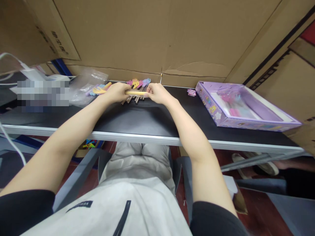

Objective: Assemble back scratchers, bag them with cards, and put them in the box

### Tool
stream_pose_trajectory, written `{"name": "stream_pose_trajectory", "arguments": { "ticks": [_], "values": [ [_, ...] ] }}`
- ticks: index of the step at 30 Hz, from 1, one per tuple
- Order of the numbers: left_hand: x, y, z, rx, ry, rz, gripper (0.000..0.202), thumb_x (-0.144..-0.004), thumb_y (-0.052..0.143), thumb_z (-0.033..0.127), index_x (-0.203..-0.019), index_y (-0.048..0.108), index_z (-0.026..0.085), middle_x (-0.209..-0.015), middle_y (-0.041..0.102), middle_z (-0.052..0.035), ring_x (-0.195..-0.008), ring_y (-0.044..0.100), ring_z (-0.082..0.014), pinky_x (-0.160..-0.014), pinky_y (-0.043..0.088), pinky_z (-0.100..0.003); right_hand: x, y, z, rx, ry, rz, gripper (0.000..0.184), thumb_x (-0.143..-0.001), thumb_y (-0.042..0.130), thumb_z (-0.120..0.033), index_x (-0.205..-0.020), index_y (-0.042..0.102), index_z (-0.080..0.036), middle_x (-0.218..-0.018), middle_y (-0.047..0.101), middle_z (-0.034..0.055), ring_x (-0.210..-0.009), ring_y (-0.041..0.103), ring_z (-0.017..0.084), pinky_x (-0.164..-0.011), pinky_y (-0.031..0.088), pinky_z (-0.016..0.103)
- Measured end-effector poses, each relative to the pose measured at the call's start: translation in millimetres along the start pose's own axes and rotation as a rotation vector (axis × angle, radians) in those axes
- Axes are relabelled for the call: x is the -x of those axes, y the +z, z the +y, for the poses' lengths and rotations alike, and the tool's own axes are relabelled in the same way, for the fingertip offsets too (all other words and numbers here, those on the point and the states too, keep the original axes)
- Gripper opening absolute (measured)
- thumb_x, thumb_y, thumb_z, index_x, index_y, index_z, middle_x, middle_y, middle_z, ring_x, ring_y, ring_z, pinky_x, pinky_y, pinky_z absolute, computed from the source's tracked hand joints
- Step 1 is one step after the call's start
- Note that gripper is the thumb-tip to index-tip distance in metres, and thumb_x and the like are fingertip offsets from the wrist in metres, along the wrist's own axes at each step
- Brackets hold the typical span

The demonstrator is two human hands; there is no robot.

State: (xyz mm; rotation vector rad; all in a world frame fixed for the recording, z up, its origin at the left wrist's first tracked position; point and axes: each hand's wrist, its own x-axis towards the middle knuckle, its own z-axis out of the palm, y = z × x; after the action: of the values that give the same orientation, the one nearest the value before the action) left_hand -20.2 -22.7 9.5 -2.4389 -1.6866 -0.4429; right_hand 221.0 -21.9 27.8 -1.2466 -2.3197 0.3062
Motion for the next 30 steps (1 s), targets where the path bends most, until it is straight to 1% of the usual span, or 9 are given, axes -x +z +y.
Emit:
{"name": "stream_pose_trajectory", "arguments": {
  "ticks": [3, 7, 11, 16, 18, 20, 23, 26, 30],
  "values": [
    [0, -0.3, 1, 0.014, 0.017, 0.001, 0.023, -0.081, 0.063, 0.023, -0.099, 0.077, 0.021, -0.096, 0.078, -0.0124, -0.102, 0.072, -0.0336, -0.084, 0.050, -0.037, 1, -2, -1, -0.017, 0.005, -0.030, 0.019, -0.086, 0.079, -0.033, -0.088, 0.073, -0.015, -0.080, 0.072, 0.0058, -0.077, 0.061, 0.019, -0.075, 0.045, 0.031],
    [-2, 3.8, 2, 0.028, 0.089, 0.070, 0.022, -0.084, 0.058, 0.017, -0.096, 0.076, 0.020, -0.098, 0.076, -0.0136, -0.110, 0.068, -0.0350, -0.102, 0.047, -0.047, 3, -6, -5, -0.079, -0.002, -0.087, 0.026, -0.081, 0.085, -0.036, -0.079, 0.071, -0.015, -0.074, 0.067, 0.0024, -0.074, 0.058, 0.016, -0.072, 0.041, 0.029],
    [-1, 9.3, 1, 0.005, 0.151, 0.184, 0.036, -0.089, 0.052, 0.012, -0.113, 0.077, 0.021, -0.109, 0.073, -0.0155, -0.120, 0.063, -0.0379, -0.112, 0.040, -0.060, 9, -5, -18, -0.171, -0.029, -0.134, 0.032, -0.080, 0.086, -0.039, -0.071, 0.065, -0.016, -0.066, 0.060, -0.0013, -0.067, 0.051, 0.013, -0.066, 0.036, 0.027],
    [-3, 16.6, 1, 0.025, 0.246, 0.239, 0.039, -0.095, 0.052, 0.014, -0.124, 0.076, 0.023, -0.118, 0.070, -0.0164, -0.127, 0.059, -0.0380, -0.113, 0.039, -0.062, 14, 0, -34, -0.381, -0.042, -0.239, 0.051, -0.080, 0.089, -0.057, -0.067, 0.059, -0.018, -0.054, 0.051, -0.0034, -0.056, 0.045, 0.009, -0.057, 0.033, 0.025],
    [-5, 20.3, 2, 0.027, 0.309, 0.231, 0.038, -0.098, 0.051, 0.016, -0.125, 0.076, 0.023, -0.121, 0.070, -0.0168, -0.127, 0.059, -0.0370, -0.112, 0.041, -0.060, 12, 2, -33, -0.479, 0.011, -0.157, 0.058, -0.081, 0.086, -0.067, -0.068, 0.055, -0.020, -0.051, 0.046, -0.0048, -0.051, 0.042, 0.009, -0.052, 0.033, 0.024],
    [-8, 23.6, 6, 0.036, 0.381, 0.222, 0.036, -0.102, 0.050, 0.019, -0.126, 0.077, 0.024, -0.124, 0.070, -0.0169, -0.128, 0.060, -0.0356, -0.111, 0.043, -0.057, 8, 5, -27, -0.558, 0.095, -0.018, 0.059, -0.085, 0.080, -0.073, -0.071, 0.053, -0.022, -0.051, 0.044, -0.0055, -0.048, 0.040, 0.009, -0.048, 0.034, 0.023],
    [-10, 25.8, 16, 0.069, 0.506, 0.207, 0.034, -0.106, 0.051, 0.025, -0.131, 0.076, 0.025, -0.133, 0.070, -0.0168, -0.130, 0.061, -0.0336, -0.111, 0.045, -0.053, 0, 10, -16, -0.638, 0.242, 0.114, 0.055, -0.091, 0.073, -0.073, -0.080, 0.054, -0.023, -0.056, 0.050, -0.0040, -0.048, 0.045, 0.011, -0.046, 0.040, 0.023],
    [-9, 26.3, 27, 0.109, 0.603, 0.178, 0.036, -0.109, 0.052, 0.032, -0.137, 0.073, 0.024, -0.148, 0.065, -0.0176, -0.136, 0.060, -0.0319, -0.113, 0.047, -0.048, -3, 12, -10, -0.762, 0.402, 0.094, 0.046, -0.094, 0.074, -0.065, -0.088, 0.060, -0.022, -0.063, 0.060, -0.0001, -0.053, 0.055, 0.013, -0.050, 0.048, 0.025],
    [-8, 31.6, 34, 0.191, 0.692, 0.198, 0.042, -0.111, 0.049, 0.038, -0.145, 0.068, 0.023, -0.156, 0.061, -0.0164, -0.142, 0.060, -0.0306, -0.114, 0.049, -0.045, -1, 11, -9, -0.985, 0.521, -0.035, 0.037, -0.102, 0.068, -0.053, -0.091, 0.065, -0.018, -0.068, 0.065, 0.0021, -0.057, 0.059, 0.013, -0.055, 0.052, 0.026]
  ]
}}
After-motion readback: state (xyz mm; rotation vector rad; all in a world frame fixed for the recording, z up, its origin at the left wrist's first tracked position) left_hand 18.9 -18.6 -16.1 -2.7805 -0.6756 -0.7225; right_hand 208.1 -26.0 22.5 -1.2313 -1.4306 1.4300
